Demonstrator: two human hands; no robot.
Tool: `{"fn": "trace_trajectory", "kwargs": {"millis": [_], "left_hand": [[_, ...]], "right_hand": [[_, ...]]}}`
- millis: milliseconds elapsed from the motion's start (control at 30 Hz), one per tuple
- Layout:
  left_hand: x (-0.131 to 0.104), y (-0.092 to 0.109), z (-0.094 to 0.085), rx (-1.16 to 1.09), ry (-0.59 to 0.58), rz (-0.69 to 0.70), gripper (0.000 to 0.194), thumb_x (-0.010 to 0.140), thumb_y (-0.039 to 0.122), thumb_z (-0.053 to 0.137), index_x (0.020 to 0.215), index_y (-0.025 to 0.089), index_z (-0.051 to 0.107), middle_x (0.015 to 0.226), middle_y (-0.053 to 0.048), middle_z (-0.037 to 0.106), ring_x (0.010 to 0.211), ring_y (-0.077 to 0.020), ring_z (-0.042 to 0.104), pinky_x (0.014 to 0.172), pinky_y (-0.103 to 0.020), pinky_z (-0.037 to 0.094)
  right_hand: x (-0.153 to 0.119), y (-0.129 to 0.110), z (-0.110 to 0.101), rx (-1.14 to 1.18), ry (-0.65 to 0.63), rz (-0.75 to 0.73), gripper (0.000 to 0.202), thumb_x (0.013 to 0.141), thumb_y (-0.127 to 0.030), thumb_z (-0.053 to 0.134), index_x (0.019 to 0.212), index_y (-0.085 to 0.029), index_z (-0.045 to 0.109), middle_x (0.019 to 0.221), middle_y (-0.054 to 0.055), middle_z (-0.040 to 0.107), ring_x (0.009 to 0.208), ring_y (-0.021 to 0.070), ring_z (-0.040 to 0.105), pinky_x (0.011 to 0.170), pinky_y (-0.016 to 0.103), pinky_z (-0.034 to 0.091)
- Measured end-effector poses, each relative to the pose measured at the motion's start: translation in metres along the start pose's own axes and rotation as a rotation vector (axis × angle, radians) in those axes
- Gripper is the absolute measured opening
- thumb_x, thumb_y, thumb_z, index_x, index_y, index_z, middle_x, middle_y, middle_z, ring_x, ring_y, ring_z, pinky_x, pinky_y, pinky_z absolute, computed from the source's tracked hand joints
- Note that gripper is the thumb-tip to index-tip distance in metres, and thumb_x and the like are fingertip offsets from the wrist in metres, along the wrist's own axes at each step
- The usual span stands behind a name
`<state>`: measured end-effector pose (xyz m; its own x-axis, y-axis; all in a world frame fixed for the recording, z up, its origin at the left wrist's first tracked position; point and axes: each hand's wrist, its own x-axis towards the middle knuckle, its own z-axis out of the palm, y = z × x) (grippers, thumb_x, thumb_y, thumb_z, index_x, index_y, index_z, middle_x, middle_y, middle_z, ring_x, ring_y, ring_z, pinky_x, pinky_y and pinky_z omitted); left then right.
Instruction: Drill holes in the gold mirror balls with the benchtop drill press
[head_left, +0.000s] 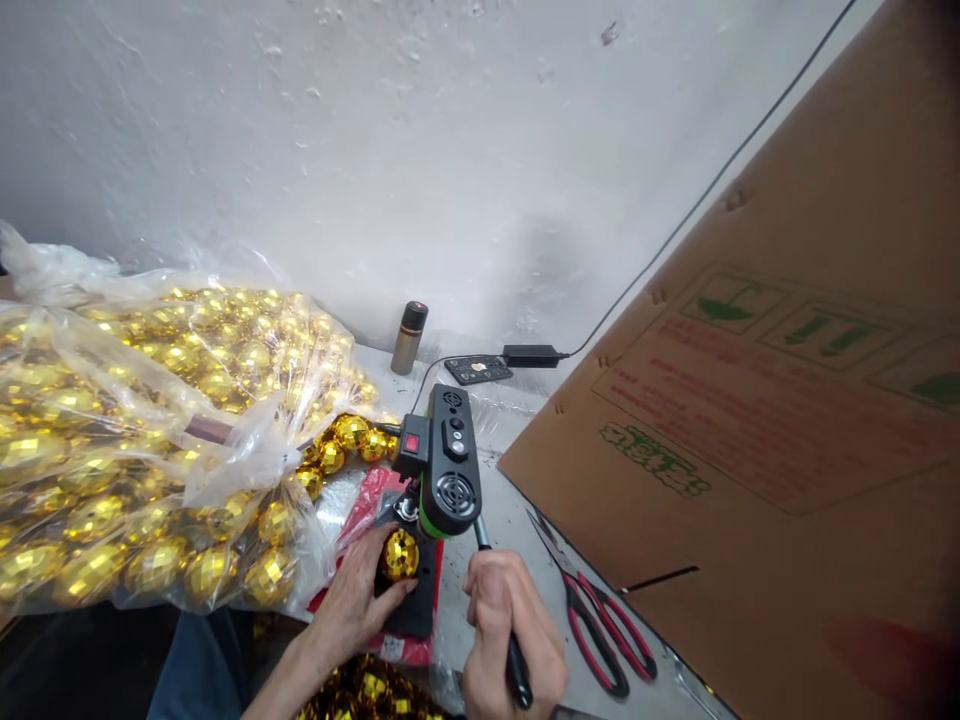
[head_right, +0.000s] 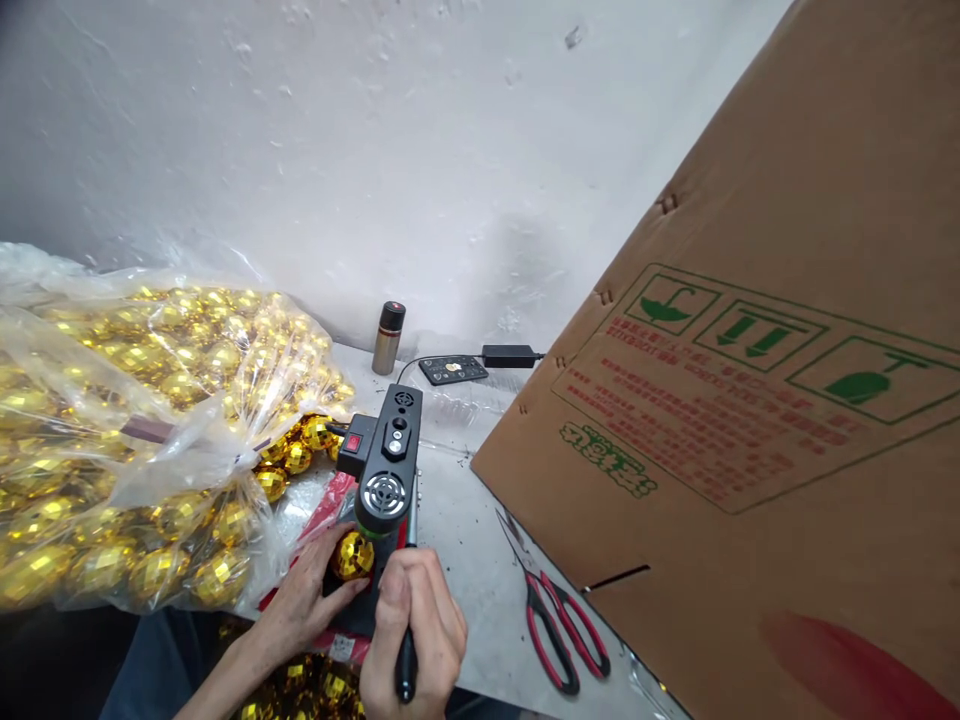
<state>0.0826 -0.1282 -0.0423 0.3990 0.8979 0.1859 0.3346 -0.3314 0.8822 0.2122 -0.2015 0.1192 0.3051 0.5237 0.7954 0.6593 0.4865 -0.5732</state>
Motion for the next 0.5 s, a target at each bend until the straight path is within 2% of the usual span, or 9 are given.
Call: {"fn": "trace_trajectory", "kwargs": {"millis": [200, 367, 500], "left_hand": [[-0.007, -0.012, 0.001, 0.036, -0.021, 0.099, 0.057, 0.092, 0.034, 0.072, 0.146, 0.021, 0.056, 0.144, -0.019, 0.069, 0.133, -0.0373, 0.067, 0.112, -0.056, 0.057], [-0.007, -0.006, -0.003, 0.056, -0.103, 0.158, 0.058, 0.091, 0.028, 0.071, 0.146, 0.021, 0.055, 0.142, -0.018, 0.069, 0.131, -0.0368, 0.068, 0.11, -0.056, 0.057], [0.003, 0.002, -0.001, 0.129, -0.073, 0.125, 0.053, 0.086, 0.028, 0.073, 0.137, 0.018, 0.06, 0.129, -0.018, 0.073, 0.12, -0.038, 0.07, 0.103, -0.057, 0.059]], "right_hand": [[-0.004, -0.001, -0.002, -0.005, -0.009, 0.01, 0.028, 0.104, -0.005, 0.043, 0.083, -0.022, 0.05, 0.072, -0.004, 0.05, 0.062, 0.0074, 0.049, 0.056, 0.019, 0.041], [-0.005, -0.001, -0.001, -0.011, -0.012, 0.023, 0.028, 0.105, -0.007, 0.043, 0.082, -0.022, 0.049, 0.072, -0.004, 0.05, 0.061, 0.0074, 0.049, 0.056, 0.02, 0.041], [-0.006, -0.006, 0.003, -0.009, 0.023, 0.081, 0.029, 0.106, -0.01, 0.043, 0.081, -0.022, 0.048, 0.072, -0.004, 0.049, 0.062, 0.0078, 0.048, 0.057, 0.022, 0.038]]}}
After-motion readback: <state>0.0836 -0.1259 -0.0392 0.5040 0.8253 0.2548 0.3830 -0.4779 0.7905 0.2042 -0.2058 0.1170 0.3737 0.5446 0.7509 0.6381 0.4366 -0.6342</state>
